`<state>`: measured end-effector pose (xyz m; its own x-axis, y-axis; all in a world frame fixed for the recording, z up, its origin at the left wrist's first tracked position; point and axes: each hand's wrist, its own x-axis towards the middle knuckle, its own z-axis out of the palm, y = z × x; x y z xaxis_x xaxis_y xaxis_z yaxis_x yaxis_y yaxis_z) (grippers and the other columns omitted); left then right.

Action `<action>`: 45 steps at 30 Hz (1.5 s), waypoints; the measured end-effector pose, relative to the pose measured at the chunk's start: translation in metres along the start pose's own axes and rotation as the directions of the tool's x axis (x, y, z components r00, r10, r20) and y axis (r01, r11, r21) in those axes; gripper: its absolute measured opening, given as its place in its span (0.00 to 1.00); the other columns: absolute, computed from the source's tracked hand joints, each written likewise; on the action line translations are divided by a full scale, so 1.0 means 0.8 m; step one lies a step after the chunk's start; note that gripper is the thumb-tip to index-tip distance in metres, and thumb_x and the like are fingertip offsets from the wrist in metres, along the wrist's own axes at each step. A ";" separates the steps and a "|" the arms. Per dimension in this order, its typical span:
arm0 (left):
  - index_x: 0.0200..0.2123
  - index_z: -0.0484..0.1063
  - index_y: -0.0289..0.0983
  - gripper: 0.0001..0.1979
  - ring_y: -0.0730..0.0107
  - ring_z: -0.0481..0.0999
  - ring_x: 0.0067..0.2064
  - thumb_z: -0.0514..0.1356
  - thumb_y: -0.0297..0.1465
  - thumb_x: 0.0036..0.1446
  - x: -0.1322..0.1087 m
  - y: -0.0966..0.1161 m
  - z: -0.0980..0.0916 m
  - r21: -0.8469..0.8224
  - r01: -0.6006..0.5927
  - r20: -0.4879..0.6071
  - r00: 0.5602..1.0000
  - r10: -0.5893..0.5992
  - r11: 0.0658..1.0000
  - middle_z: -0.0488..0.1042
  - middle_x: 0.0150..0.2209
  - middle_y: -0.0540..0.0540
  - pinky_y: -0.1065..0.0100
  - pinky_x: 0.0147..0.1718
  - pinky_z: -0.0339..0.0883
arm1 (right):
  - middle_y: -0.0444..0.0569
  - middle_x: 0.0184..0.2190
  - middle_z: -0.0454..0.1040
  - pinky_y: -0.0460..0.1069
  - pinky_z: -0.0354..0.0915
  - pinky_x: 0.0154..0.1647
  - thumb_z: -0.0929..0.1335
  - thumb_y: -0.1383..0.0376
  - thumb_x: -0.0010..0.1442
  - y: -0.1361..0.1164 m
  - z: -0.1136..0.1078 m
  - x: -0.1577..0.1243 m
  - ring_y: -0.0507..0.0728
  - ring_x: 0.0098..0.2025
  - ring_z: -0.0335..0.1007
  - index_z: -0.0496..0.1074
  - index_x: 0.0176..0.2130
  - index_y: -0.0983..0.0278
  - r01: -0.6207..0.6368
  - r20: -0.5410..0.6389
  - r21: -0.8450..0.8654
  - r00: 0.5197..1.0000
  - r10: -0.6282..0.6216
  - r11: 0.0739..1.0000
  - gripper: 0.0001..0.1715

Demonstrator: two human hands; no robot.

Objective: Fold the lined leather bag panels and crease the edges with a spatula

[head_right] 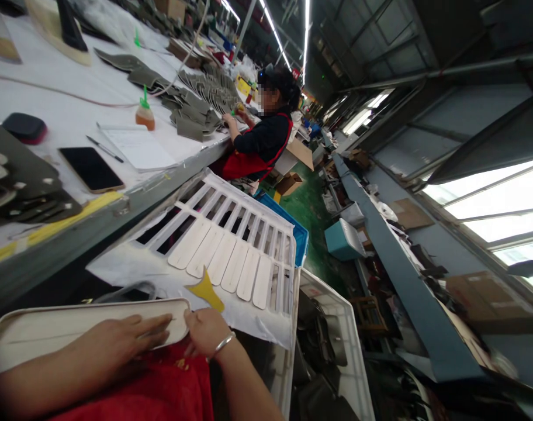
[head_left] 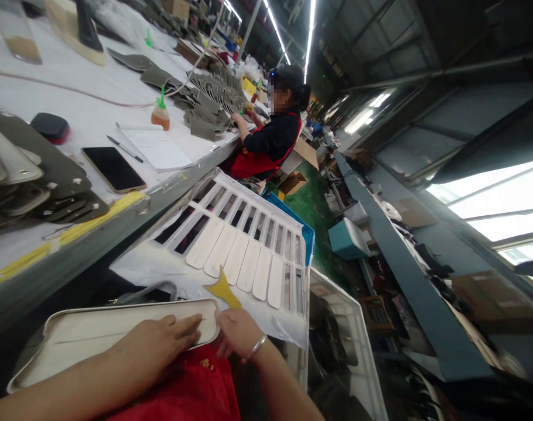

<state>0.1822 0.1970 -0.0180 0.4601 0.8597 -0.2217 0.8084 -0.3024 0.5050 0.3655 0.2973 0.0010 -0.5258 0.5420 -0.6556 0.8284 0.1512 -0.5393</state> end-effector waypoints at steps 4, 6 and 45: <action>0.55 0.65 0.43 0.26 0.49 0.71 0.50 0.57 0.29 0.50 0.003 0.004 -0.009 -0.042 0.028 0.037 0.999 -0.026 0.999 0.58 0.62 0.44 0.48 0.48 0.66 | 0.49 0.21 0.71 0.47 0.65 0.18 0.61 0.43 0.55 0.033 -0.009 0.017 0.53 0.20 0.69 0.65 0.26 0.66 -0.153 0.267 0.588 0.963 -0.013 0.794 0.29; 0.55 0.66 0.43 0.27 0.48 0.70 0.51 0.57 0.30 0.49 0.003 0.005 -0.014 -0.072 0.034 0.050 0.998 -0.030 0.997 0.58 0.62 0.44 0.48 0.49 0.65 | 0.48 0.22 0.72 0.45 0.64 0.18 0.68 0.43 0.46 0.051 -0.007 0.027 0.52 0.20 0.69 0.65 0.29 0.67 -0.140 0.272 0.686 0.959 -0.074 0.714 0.29; 0.57 0.63 0.44 0.30 0.47 0.70 0.49 0.60 0.34 0.48 0.007 -0.011 -0.009 -0.107 0.017 0.087 0.996 -0.008 0.994 0.55 0.64 0.44 0.47 0.47 0.66 | 0.44 0.22 0.71 0.44 0.63 0.19 0.66 0.46 0.50 0.030 -0.016 0.034 0.50 0.20 0.68 0.63 0.29 0.65 -0.182 0.286 0.523 0.958 0.030 0.832 0.24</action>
<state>0.1747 0.2075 -0.0178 0.4838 0.8230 -0.2977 0.7723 -0.2415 0.5875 0.3735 0.3265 -0.0233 -0.5342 0.2868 -0.7952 0.6843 -0.4057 -0.6060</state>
